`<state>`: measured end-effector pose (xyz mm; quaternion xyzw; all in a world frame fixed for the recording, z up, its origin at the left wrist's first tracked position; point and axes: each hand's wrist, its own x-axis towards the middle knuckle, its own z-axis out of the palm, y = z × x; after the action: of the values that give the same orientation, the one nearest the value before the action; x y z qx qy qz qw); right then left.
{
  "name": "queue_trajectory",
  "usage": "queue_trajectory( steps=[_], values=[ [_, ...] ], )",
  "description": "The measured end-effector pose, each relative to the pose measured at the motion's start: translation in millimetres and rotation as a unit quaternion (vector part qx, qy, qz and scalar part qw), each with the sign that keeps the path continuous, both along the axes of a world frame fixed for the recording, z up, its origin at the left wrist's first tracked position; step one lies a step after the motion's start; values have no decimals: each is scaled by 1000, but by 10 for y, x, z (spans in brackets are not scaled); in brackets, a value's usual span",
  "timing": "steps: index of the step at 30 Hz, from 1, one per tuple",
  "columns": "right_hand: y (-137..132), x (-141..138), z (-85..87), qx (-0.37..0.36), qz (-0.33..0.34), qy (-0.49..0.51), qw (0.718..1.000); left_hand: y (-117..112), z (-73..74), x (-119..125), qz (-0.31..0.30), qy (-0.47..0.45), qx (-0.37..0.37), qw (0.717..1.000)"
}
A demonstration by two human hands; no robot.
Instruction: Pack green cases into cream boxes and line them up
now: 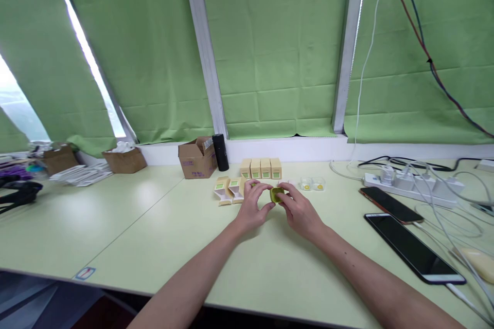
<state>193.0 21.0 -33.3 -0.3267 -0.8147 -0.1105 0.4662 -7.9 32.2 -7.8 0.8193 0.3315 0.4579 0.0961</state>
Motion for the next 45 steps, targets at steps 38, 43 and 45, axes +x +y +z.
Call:
queue_trajectory(
  steps=[38,43,45],
  values=[
    [2,-163,26,-423,153,416,790,-52,-13,19,50,170,216,960],
    [1,-165,21,-433,134,401,796,-37,-5,24,59,167,222,959],
    [0,-151,21,-432,125,393,802,-31,5,24,57,169,219,959]
  ],
)
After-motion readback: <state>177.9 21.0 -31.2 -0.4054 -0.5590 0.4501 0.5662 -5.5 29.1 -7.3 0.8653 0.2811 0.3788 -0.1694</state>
